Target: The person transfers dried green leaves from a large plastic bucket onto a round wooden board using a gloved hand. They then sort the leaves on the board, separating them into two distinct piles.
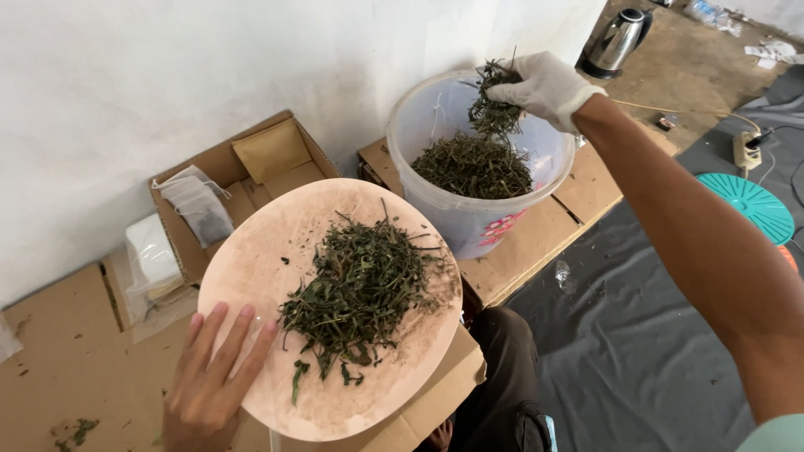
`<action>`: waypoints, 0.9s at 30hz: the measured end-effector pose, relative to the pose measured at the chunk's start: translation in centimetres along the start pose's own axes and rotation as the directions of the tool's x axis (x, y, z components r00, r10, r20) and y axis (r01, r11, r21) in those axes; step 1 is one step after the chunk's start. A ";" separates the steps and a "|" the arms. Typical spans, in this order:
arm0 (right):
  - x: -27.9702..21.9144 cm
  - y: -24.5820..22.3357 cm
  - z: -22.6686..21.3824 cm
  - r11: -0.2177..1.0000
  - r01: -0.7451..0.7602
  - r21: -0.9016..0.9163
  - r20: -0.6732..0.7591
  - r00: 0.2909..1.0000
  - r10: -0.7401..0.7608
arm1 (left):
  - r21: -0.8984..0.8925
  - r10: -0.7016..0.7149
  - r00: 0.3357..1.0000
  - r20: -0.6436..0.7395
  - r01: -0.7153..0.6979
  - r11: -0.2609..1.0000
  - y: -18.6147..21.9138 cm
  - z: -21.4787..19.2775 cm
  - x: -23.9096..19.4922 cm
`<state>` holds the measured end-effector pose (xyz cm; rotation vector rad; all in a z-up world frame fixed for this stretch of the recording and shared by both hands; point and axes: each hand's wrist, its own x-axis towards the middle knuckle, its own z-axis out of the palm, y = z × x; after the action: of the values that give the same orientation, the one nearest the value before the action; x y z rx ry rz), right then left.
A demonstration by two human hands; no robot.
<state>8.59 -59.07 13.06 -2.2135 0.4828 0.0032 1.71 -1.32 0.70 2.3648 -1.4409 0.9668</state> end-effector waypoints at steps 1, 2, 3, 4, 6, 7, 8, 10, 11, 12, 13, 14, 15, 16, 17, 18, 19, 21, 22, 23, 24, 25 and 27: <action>-0.4 -0.4 0.0 0.992 0.121 0.036 0.009 0.993 -0.121 | -0.008 0.005 1.000 -0.002 -0.005 1.000 0.0 0.1 0.0; -0.8 -0.7 0.0 0.968 0.239 0.073 0.015 0.971 -0.240 | -0.015 0.009 1.000 -0.004 -0.009 1.000 -0.1 0.2 0.0; -3.1 -3.3 1.2 0.968 0.241 0.074 0.028 0.970 -0.243 | -0.011 -0.002 1.000 0.003 0.002 1.000 0.0 0.3 0.0; -5.4 -5.8 2.3 0.965 0.235 0.120 0.133 0.959 -0.250 | -0.008 -0.008 1.000 0.007 0.008 1.000 0.2 0.4 -0.1; -9.0 -9.0 4.7 0.961 0.219 0.169 0.241 0.936 -0.256 | -0.006 -0.016 1.000 0.017 0.016 1.000 0.6 0.4 -0.4; -9.9 -10.0 5.9 0.968 0.248 0.023 0.293 0.924 -0.244 | -0.015 -0.015 1.000 0.013 0.015 1.000 0.6 0.6 -0.4; -10.9 -11.0 7.0 0.953 0.279 -0.121 0.342 0.912 -0.224 | -0.023 -0.014 1.000 0.009 0.015 1.000 0.6 0.8 -0.3; -10.2 -10.0 9.9 0.968 0.251 0.002 0.393 0.890 -0.232 | 0.003 -0.008 1.000 -0.003 0.008 1.000 0.9 0.9 -0.3; -9.7 -9.5 11.3 0.971 0.206 0.121 0.439 0.866 -0.238 | 0.023 0.003 1.000 -0.015 -0.002 1.000 0.9 1.0 -0.2; -10.1 -10.0 11.3 0.970 0.211 0.122 0.440 0.864 -0.244 | 0.028 0.001 1.000 -0.016 -0.001 1.000 0.8 1.1 -0.3; -10.4 -10.5 11.4 0.968 0.240 0.070 0.421 0.873 -0.247 | 0.024 0.000 1.000 -0.021 0.000 1.000 0.8 1.2 -0.4; -10.7 -10.9 11.4 0.963 0.268 0.017 0.402 0.880 -0.252 | 0.019 -0.001 1.000 -0.025 0.001 1.000 0.8 1.3 -0.5; -10.7 -11.1 11.4 0.963 0.269 0.016 0.402 0.880 -0.253 | 0.020 -0.002 1.000 -0.026 0.002 1.000 0.8 1.2 -0.5; -10.7 -11.4 11.3 0.958 0.285 0.038 0.436 0.858 -0.272 | 0.005 -0.006 1.000 -0.031 0.006 1.000 0.9 1.2 -0.5; -10.7 -11.6 11.1 0.952 0.300 0.058 0.467 0.835 -0.291 | -0.011 -0.009 0.999 -0.037 0.009 1.000 0.9 1.1 -0.3; -11.2 -11.9 11.2 0.952 0.301 0.056 0.467 0.835 -0.291 | -0.011 -0.009 0.999 -0.039 0.009 1.000 1.0 1.0 -0.2; -11.7 -12.2 11.3 0.957 0.246 0.152 0.433 0.854 -0.288 | -0.010 -0.003 0.999 -0.044 0.002 1.000 1.0 0.9 -0.1; -12.1 -12.4 11.5 0.950 0.191 0.247 0.400 0.873 -0.280 | -0.009 0.003 0.999 -0.047 -0.004 1.000 1.1 1.1 -0.2; -12.1 -12.4 11.7 0.956 0.191 0.222 0.362 0.894 -0.262 | -0.004 -0.002 0.999 -0.053 0.002 1.000 1.1 1.3 -0.5; -12.0 -12.5 11.8 0.962 0.191 0.197 0.322 0.914 -0.248 | 0.004 -0.008 0.998 -0.061 0.008 1.000 1.0 1.6 -0.6; -11.9 -12.2 11.8 0.961 0.194 0.195 0.321 0.914 -0.249 | 0.005 -0.008 0.998 -0.063 0.008 1.000 1.0 1.5 -0.6; -11.7 -12.0 11.8 0.952 0.236 0.197 0.310 0.906 -0.288 | 0.001 -0.008 0.998 -0.062 0.008 1.000 1.0 1.4 -0.5; -11.8 -12.1 11.5 0.940 0.279 0.197 0.302 0.895 -0.328 | -0.002 -0.011 0.998 -0.060 0.011 1.000 1.1 1.3 -0.5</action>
<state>3.68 -39.53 16.72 -2.0638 -0.0530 0.1656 1.19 -2.09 -0.79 2.3191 -1.4049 1.0245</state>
